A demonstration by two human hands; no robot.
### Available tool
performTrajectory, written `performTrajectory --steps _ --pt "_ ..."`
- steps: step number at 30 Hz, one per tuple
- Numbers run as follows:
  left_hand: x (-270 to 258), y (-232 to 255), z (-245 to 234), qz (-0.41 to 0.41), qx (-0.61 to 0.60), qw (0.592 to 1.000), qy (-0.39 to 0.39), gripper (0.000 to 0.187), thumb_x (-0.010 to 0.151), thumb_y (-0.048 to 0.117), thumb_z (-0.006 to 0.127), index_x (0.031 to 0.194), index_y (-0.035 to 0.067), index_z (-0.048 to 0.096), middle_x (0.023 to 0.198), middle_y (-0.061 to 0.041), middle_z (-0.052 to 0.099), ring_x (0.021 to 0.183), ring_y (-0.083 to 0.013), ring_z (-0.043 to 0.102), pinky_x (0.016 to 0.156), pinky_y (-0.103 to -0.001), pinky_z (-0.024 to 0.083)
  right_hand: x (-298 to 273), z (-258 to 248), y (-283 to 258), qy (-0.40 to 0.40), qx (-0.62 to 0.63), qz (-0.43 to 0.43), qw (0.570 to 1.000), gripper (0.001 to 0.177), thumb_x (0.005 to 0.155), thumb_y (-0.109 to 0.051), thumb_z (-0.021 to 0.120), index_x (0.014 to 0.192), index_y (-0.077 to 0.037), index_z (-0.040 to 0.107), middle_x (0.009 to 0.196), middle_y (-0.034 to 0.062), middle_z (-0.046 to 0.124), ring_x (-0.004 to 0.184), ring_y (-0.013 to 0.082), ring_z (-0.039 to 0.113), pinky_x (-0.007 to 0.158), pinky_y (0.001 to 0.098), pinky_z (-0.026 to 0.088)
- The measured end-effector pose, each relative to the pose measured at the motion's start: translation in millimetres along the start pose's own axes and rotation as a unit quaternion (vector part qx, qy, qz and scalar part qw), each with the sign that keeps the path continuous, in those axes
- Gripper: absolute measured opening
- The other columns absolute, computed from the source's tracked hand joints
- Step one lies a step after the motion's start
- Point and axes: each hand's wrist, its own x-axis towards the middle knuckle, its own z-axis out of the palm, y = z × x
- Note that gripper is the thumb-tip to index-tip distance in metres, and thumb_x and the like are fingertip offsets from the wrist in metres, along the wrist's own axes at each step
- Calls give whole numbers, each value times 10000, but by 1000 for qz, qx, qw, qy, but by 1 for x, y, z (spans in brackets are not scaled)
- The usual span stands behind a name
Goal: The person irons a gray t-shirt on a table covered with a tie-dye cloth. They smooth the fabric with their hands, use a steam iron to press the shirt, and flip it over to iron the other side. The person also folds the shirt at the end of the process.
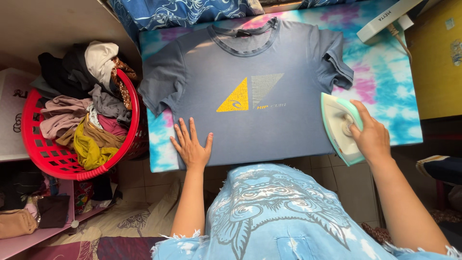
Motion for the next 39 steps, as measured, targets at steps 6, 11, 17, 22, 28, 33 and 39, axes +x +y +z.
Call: performTrajectory --steps 6,11,17,22,28,33,39 --pt "0 -3 3 7 -8 1000 -5 881 972 669 471 1651 156 246 1725 -177 125 1592 -381 66 1227 -648 -5 -12 -7 19 -7 14 64 998 745 894 -178 700 1566 -397 465 1089 210 723 999 430 694 845 522 523" --pt "13 -2 -5 36 -11 996 80 738 986 591 520 1535 100 461 1661 -188 309 1556 -371 220 1210 -661 43 7 -8 58 15 -10 99 995 754 934 -220 712 1623 -397 462 1127 235 719 1032 463 681 896 531 526" --pt "112 -2 -14 100 -51 979 171 438 1044 358 600 1387 86 597 1527 -131 521 1446 -331 425 1192 -578 203 64 -26 92 73 14 65 995 750 909 -182 720 1602 -354 491 1229 245 695 1121 480 650 954 526 508" --pt "230 -20 10 74 -70 981 168 461 1058 348 616 1442 102 550 1457 -126 555 1398 -332 448 1121 -576 265 112 -36 103 33 6 61 998 684 971 -221 697 1600 -328 451 1248 250 693 1136 496 643 972 540 503" --pt "309 -53 58 68 -31 993 96 498 990 257 659 1453 119 543 1436 -113 566 1383 -333 459 1096 -578 310 145 -36 97 119 -150 -53 980 936 885 -375 839 1685 -138 413 1216 300 612 1114 488 559 917 559 456" --pt "333 -53 73 82 19 995 50 521 862 215 728 1353 119 584 1285 -133 588 1287 -357 485 1052 -577 338 202 2 19 204 12 -233 951 450 986 -258 777 1375 -86 628 1274 134 660 1187 356 570 1051 476 427" --pt "348 -44 76 -15 26 999 29 376 757 259 756 1107 157 662 1182 -141 586 1180 -364 515 1018 -543 365 300 94 -44 200 -28 -300 932 407 911 -128 708 1313 -74 680 1214 160 671 1150 383 572 980 486 435"
